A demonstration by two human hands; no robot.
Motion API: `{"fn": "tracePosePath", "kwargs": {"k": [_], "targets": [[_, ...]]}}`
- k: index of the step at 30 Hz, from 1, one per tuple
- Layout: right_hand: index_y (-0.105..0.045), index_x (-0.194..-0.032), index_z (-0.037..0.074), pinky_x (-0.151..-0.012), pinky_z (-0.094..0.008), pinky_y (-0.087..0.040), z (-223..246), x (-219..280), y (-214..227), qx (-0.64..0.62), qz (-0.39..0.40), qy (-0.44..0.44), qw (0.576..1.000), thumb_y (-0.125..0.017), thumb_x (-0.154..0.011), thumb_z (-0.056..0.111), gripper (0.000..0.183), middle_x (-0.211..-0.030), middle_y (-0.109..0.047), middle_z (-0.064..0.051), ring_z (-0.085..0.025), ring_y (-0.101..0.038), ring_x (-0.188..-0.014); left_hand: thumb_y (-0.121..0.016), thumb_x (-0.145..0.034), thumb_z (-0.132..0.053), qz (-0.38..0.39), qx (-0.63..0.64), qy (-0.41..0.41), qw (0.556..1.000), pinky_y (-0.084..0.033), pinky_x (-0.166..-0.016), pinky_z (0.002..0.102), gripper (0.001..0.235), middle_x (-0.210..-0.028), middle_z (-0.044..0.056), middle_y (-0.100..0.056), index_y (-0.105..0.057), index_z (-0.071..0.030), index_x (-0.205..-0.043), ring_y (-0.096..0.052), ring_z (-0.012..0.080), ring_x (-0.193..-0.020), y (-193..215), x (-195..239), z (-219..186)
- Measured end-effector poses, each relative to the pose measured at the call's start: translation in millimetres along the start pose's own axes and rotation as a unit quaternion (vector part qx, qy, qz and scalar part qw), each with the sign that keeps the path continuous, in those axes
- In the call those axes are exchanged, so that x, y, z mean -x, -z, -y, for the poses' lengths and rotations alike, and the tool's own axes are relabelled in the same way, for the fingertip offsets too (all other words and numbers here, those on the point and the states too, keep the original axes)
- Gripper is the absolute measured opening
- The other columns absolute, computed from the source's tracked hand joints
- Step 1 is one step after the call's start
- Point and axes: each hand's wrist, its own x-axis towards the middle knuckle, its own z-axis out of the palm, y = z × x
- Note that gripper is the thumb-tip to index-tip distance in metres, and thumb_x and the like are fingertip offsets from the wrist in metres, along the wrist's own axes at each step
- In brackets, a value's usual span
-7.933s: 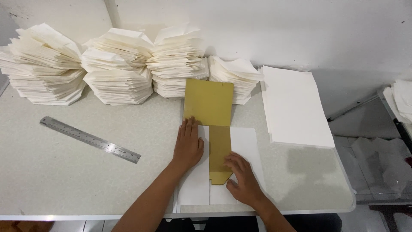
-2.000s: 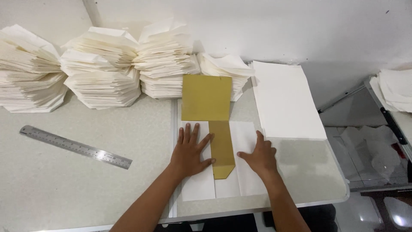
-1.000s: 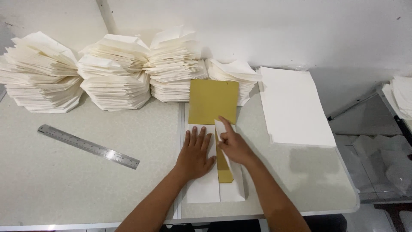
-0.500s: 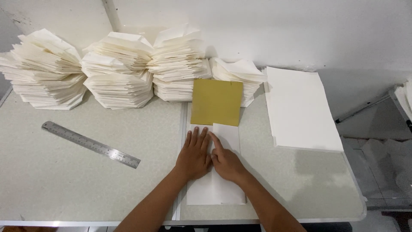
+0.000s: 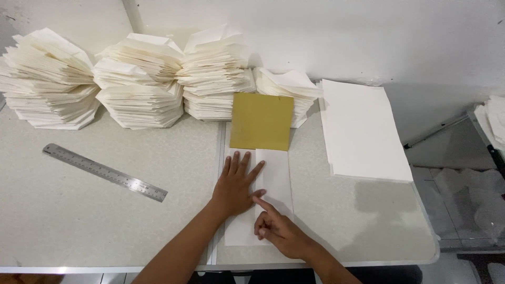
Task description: A person uses a cardboard template to fold a sheet of paper into an envelope shape.
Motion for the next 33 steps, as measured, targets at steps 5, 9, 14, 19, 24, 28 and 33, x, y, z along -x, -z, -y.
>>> {"fn": "tracePosePath", "kwargs": {"k": [5, 9, 14, 19, 24, 28, 33], "targets": [[-0.059, -0.141, 0.008, -0.105, -0.04, -0.041, -39, -4, 34, 0.162, -0.195, 0.115, 0.96, -0.05, -0.103, 0.02, 0.041, -0.119, -0.06, -0.007, -0.023, -0.054, -0.115, -0.043, -0.097, -0.066, -0.03, 0.039, 0.011, 0.999, -0.007, -0.122, 0.057, 0.088, -0.166, 0.019, -0.019, -0.015, -0.015, -0.163, -0.009, 0.0455, -0.152, -7, 1, 2], [-0.019, -0.162, 0.014, -0.126, -0.048, 0.0, -67, -23, 67, 0.444, -0.208, -0.031, 0.871, -0.036, -0.106, 0.04, 0.064, -0.171, -0.006, -0.014, -0.036, 0.003, -0.158, -0.036, -0.1, -0.065, -0.018, 0.013, 0.01, 1.0, -0.005, -0.122, 0.055, 0.085, -0.167, 0.018, -0.015, -0.011, -0.015, -0.163, -0.008, 0.0439, -0.152, -9, -1, 3], [-0.003, -0.164, 0.015, -0.124, -0.05, 0.005, -61, -32, 57, 0.593, -0.158, -0.065, 0.787, -0.027, -0.107, 0.05, 0.071, -0.17, 0.004, -0.018, -0.034, 0.007, -0.156, -0.03, -0.101, -0.066, 0.016, 0.019, 0.016, 1.0, -0.004, -0.122, 0.056, 0.081, -0.167, 0.019, -0.012, -0.012, -0.017, -0.163, -0.005, 0.0444, -0.152, -4, -1, 1], [0.001, -0.166, 0.017, -0.124, -0.054, 0.013, 7, -30, 41, 0.513, -0.093, -0.173, 0.836, -0.02, -0.111, 0.05, 0.067, -0.17, 0.01, -0.022, -0.039, 0.008, -0.157, -0.023, -0.102, -0.062, 0.2, -0.001, 0.057, 0.978, -0.002, -0.127, 0.055, 0.075, -0.169, 0.017, -0.015, -0.01, -0.023, -0.164, -0.01, 0.04, -0.156, 76, -3, -20], [-0.001, -0.166, 0.019, -0.124, -0.056, 0.012, 25, -47, 37, 0.536, -0.074, -0.186, 0.82, -0.015, -0.11, 0.048, 0.064, -0.172, 0.004, -0.017, -0.037, 0.005, -0.158, -0.022, -0.1, -0.065, 0.209, 0.009, 0.064, 0.976, -0.001, -0.127, 0.053, 0.075, -0.17, 0.015, -0.013, -0.012, -0.026, -0.164, -0.008, 0.0393, -0.157, 83, -3, -23], [0.0, -0.166, 0.021, -0.124, -0.057, 0.012, 31, -64, 39, 0.543, -0.064, -0.188, 0.816, -0.013, -0.11, 0.044, 0.062, -0.173, 0.003, -0.015, -0.036, 0.006, -0.158, -0.019, -0.102, -0.059, 0.215, -0.011, 0.058, 0.975, -0.001, -0.127, 0.054, 0.071, -0.17, 0.015, -0.012, -0.011, -0.025, -0.165, -0.007, 0.04, -0.157, 82, -4, -23], [-0.004, -0.166, 0.017, -0.125, -0.057, 0.011, 29, -86, 39, 0.545, -0.07, -0.17, 0.818, -0.011, -0.111, 0.043, 0.061, -0.173, 0.002, -0.013, -0.036, 0.004, -0.158, -0.02, -0.104, -0.053, 0.24, -0.013, 0.052, 0.969, 0.0, -0.127, 0.055, 0.071, -0.171, 0.018, -0.007, -0.008, -0.019, -0.165, -0.003, 0.0412, -0.157, 83, -6, -23]]}}
